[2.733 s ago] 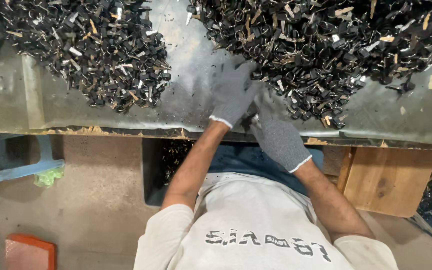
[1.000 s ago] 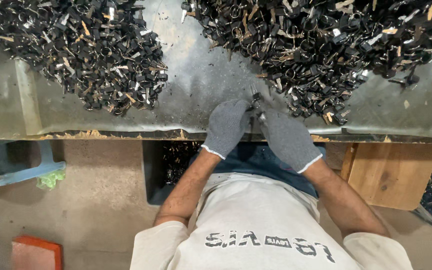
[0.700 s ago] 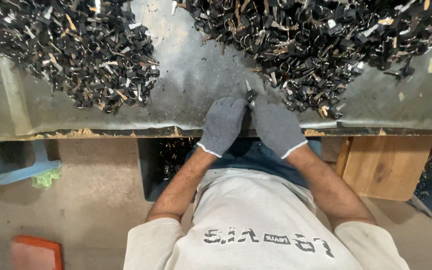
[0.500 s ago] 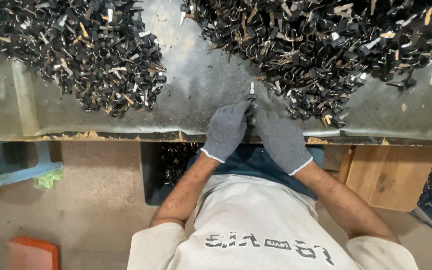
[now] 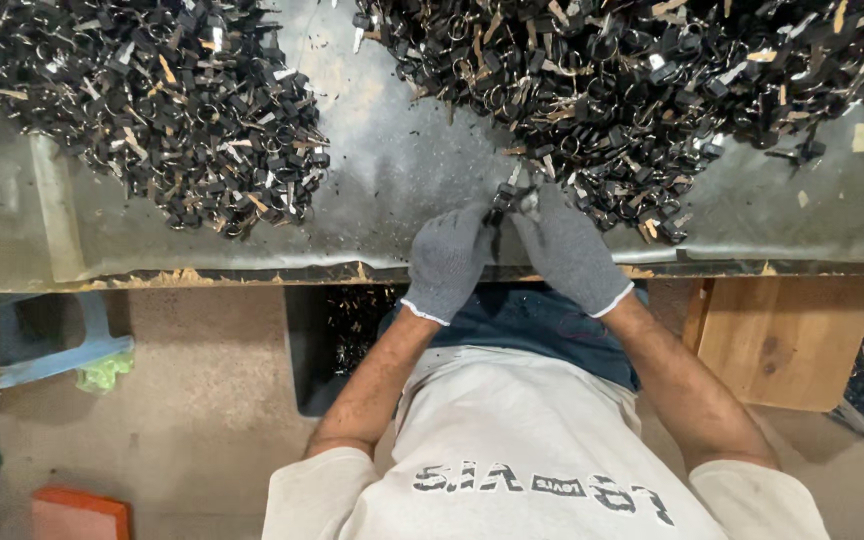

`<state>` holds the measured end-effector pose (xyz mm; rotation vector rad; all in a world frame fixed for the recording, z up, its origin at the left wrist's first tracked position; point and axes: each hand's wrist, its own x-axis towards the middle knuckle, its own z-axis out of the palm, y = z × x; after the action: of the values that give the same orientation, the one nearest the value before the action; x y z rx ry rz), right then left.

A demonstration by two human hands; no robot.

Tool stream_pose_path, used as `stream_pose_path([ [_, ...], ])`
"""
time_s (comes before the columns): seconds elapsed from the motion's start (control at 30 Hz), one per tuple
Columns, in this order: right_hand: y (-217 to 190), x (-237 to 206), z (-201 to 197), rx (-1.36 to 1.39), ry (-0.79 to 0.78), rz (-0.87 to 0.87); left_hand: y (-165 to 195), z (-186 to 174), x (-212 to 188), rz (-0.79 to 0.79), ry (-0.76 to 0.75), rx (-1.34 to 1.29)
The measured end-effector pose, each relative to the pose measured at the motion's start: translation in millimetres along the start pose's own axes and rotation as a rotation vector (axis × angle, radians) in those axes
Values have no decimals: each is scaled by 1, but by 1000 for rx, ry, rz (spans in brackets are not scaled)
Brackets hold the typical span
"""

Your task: The person picks small black metal parts one at a time from piles on the workbench, turns and checks each part in their gloved hands, and drops it into a bin below the bench, repeating this handling continuously.

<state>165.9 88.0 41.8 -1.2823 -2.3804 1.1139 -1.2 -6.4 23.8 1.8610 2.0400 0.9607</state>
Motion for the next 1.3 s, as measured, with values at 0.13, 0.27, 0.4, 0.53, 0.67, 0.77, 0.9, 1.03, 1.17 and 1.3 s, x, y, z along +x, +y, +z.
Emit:
stream_pose_path([
  [0.13, -9, -25, 6, -373, 83, -266, 3, 2, -8, -8, -53, 136],
  [0.27, -6, -35, 5, -531, -42, -182, 1, -1, -4, -28, 6, 63],
  [0.4, -5, -30, 12, -672, 13, -286, 3, -6, 3, -71, -2, -53],
  [0.53, -10, -32, 26, -731, 23, -191, 5, -5, 0, 24, -43, -170],
  [0.67, -16, -33, 32, -663, -141, -17, 4, 1, -5, 22, -69, -109],
  [0.77, -10, -18, 18, -818, -406, -356, 6, 1, -3, 47, -71, -83],
  [0.9, 2, 0, -10, -126, -249, -383, 15, -15, 2, -172, -202, -140],
  [1.03, -4, -27, -9, -45, -110, -263, 7, -42, 15, -340, -252, -635],
  [1.17, -17, -43, 7, -225, -336, -66, -8, -35, 49, 270, -105, -59],
  [1.3, -23, -32, 5, -295, -224, -247, -12, -11, 63, 417, -202, 85],
])
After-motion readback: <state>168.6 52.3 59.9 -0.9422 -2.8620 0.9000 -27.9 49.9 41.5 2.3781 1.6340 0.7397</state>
